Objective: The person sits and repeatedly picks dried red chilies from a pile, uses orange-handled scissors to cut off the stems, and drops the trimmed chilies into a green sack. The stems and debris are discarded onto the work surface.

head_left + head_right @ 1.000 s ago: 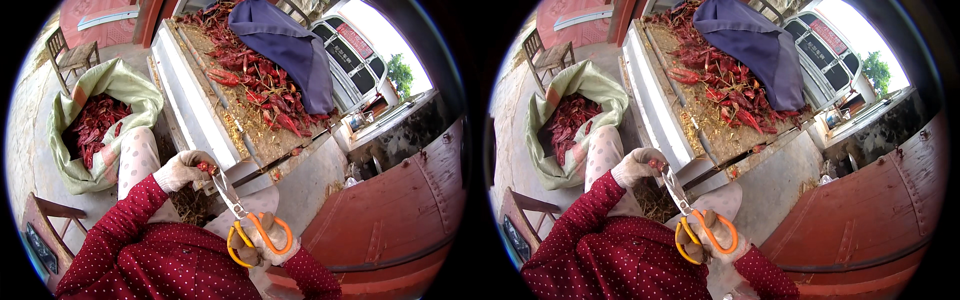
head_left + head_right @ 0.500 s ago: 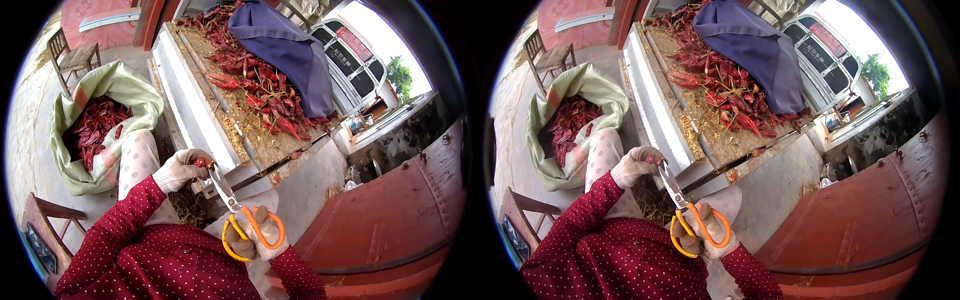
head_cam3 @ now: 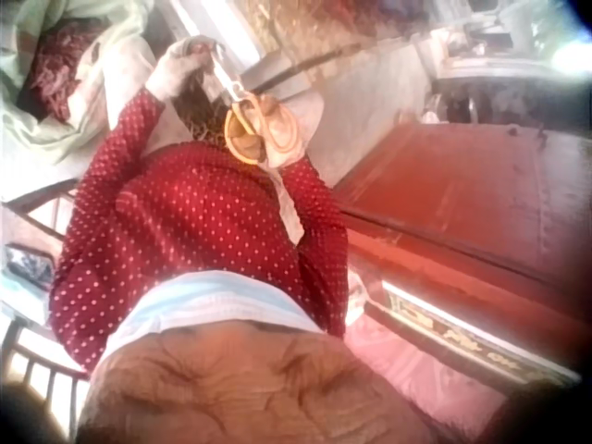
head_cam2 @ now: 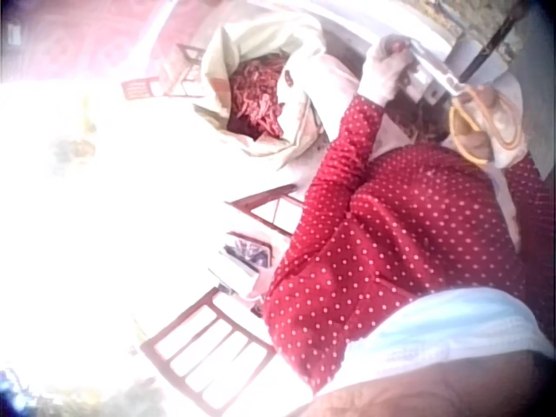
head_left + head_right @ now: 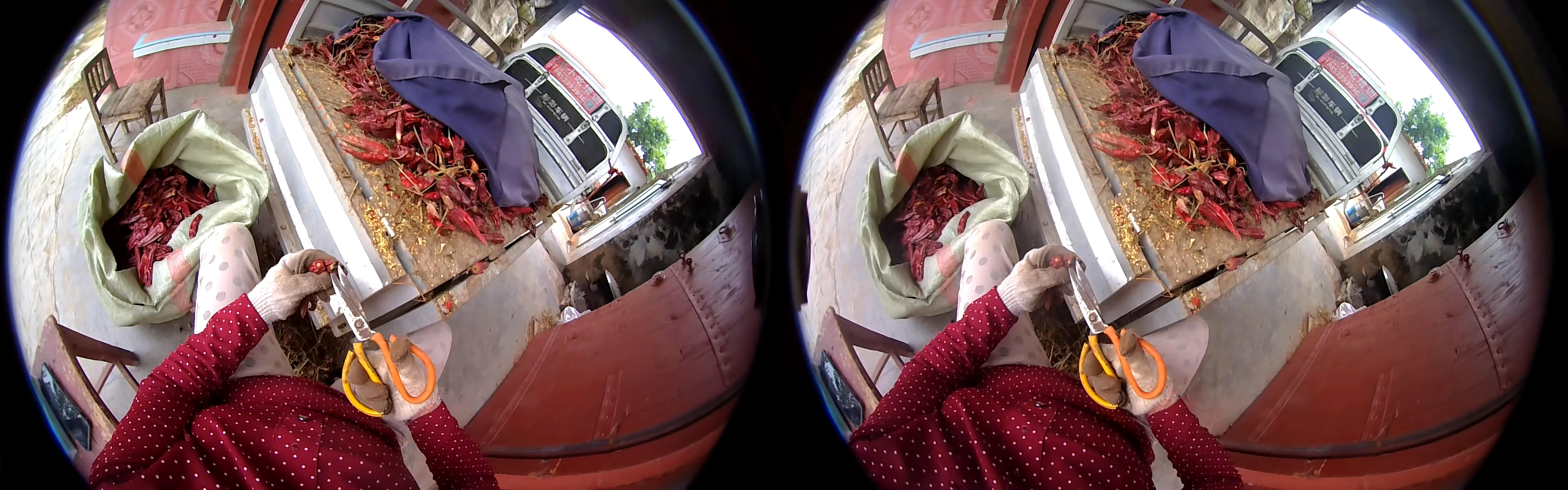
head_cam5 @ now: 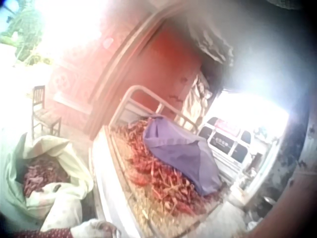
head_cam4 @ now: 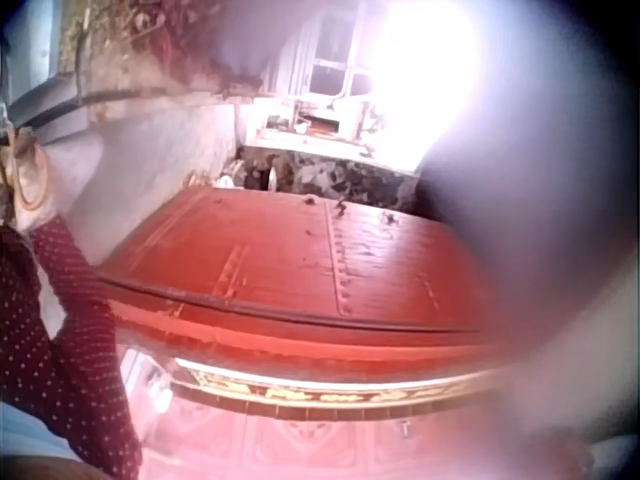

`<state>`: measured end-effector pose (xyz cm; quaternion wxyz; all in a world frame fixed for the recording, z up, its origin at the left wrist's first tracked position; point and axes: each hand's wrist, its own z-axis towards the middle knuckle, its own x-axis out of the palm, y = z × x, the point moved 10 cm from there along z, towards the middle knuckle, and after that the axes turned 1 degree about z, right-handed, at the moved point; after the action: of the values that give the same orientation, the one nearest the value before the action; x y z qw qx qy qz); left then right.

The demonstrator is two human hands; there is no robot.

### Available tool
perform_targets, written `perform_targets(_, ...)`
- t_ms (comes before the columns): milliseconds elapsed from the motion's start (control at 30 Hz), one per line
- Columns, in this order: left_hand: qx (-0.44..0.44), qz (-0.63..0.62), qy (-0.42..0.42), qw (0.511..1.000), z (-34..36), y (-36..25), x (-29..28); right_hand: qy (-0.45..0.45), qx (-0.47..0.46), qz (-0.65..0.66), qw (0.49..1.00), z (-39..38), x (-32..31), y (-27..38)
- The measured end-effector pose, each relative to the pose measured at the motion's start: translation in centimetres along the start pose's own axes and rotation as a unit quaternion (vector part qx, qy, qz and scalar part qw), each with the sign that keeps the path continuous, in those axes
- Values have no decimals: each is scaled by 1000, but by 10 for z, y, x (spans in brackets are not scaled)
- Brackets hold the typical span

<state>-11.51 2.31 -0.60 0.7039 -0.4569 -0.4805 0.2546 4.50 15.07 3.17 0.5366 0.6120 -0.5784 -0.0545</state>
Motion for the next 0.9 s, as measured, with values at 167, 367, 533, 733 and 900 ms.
perform_targets(167, -62, 12, -45, 997, -3, 1, -4, -77, -28, -34, 996, 9, -3, 6)
perform_targets(367, -82, -286, -15, 954, -16, 10, 25, -3, -6, -63, 998, 7, -12, 11)
perform_targets(533, -54, -268, 44, 961, -16, 5, 30, -44, -16, -139, 989, -3, -26, 21)
perform_targets(733, -59, -251, 76, 963, -19, -7, 34, 64, 30, -141, 987, -6, -14, 31)
perform_targets(900, -48, -312, 90, 944, -16, 0, 37, 57, -16, -130, 990, 21, -22, 0)
